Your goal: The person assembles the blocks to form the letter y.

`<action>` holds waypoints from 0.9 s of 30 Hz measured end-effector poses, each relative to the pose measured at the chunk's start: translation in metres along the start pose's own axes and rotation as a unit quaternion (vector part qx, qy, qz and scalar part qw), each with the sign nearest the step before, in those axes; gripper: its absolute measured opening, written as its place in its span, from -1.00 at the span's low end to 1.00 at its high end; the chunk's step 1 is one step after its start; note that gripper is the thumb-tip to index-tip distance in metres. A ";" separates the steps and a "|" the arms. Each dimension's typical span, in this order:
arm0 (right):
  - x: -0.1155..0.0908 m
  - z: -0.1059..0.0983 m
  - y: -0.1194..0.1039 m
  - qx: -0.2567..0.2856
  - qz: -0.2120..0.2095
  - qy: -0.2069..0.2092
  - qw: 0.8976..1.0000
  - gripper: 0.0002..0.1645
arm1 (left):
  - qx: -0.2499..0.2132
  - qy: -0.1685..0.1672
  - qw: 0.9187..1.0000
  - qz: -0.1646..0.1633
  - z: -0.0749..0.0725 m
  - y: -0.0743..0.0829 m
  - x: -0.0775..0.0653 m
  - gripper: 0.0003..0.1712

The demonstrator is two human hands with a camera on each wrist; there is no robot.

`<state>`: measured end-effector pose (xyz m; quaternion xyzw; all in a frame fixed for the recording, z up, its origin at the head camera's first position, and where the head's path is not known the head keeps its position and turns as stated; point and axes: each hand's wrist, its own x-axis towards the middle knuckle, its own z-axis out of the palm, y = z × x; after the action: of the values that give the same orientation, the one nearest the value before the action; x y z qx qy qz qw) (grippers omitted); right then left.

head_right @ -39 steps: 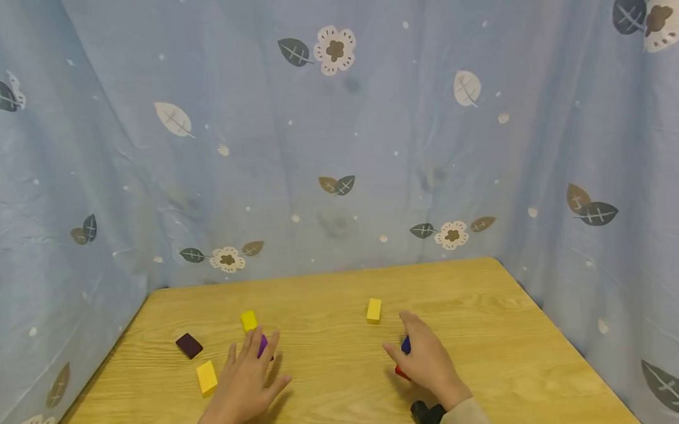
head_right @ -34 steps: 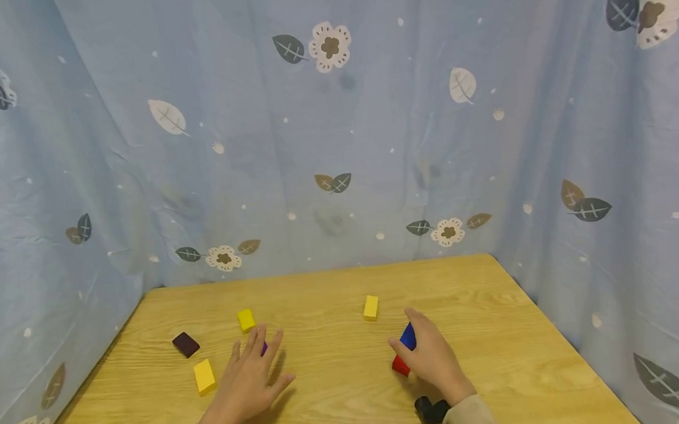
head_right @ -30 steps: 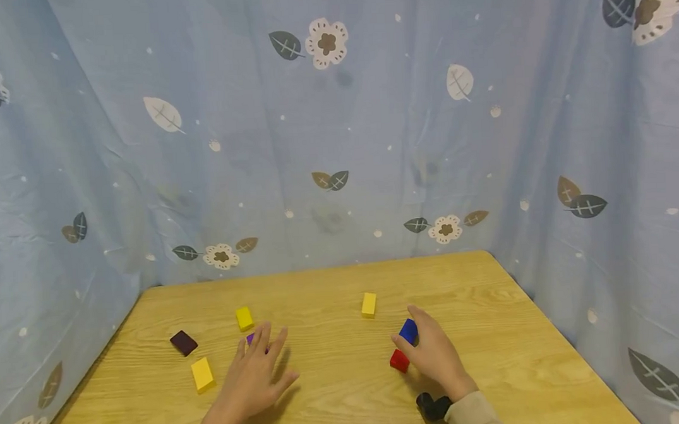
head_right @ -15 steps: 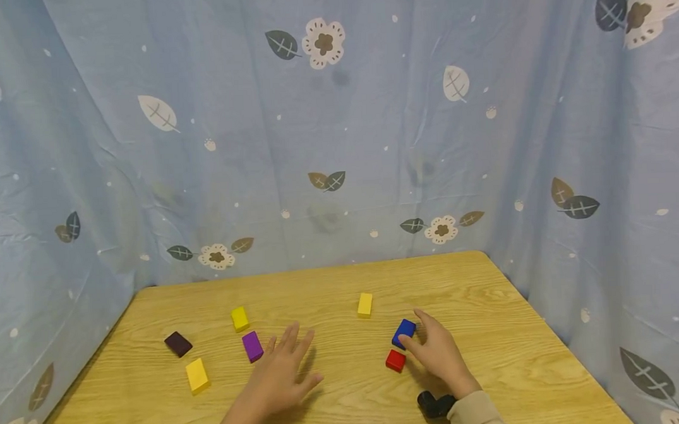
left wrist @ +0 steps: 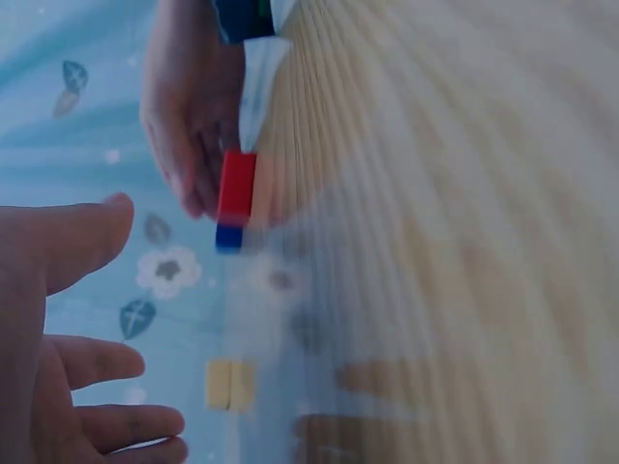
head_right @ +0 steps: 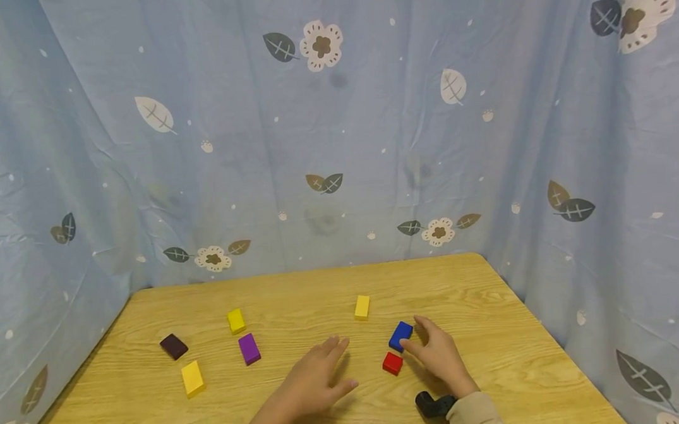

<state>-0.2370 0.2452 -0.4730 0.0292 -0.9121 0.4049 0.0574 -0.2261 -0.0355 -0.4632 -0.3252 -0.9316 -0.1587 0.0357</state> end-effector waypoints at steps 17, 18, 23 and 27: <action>0.007 0.010 0.007 0.007 0.003 0.014 1.000 -0.10 | -0.190 -0.044 0.981 -0.014 0.024 0.016 0.025 -0.20; 0.007 0.010 0.007 0.005 0.000 0.013 1.000 -0.10 | -0.191 -0.043 0.981 -0.010 0.025 0.016 0.026 -0.21; 0.007 0.010 0.006 0.005 -0.001 0.009 1.000 -0.11 | -0.196 -0.034 0.980 0.008 0.031 0.017 0.031 -0.24; 0.007 0.010 0.005 0.005 -0.009 0.008 1.000 -0.12 | -0.195 -0.028 0.980 0.014 0.035 0.018 0.033 -0.25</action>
<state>-0.2456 0.2410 -0.4825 0.0343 -0.9092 0.4094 0.0678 -0.2395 0.0089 -0.4861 -0.3427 -0.8789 -0.3276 -0.0520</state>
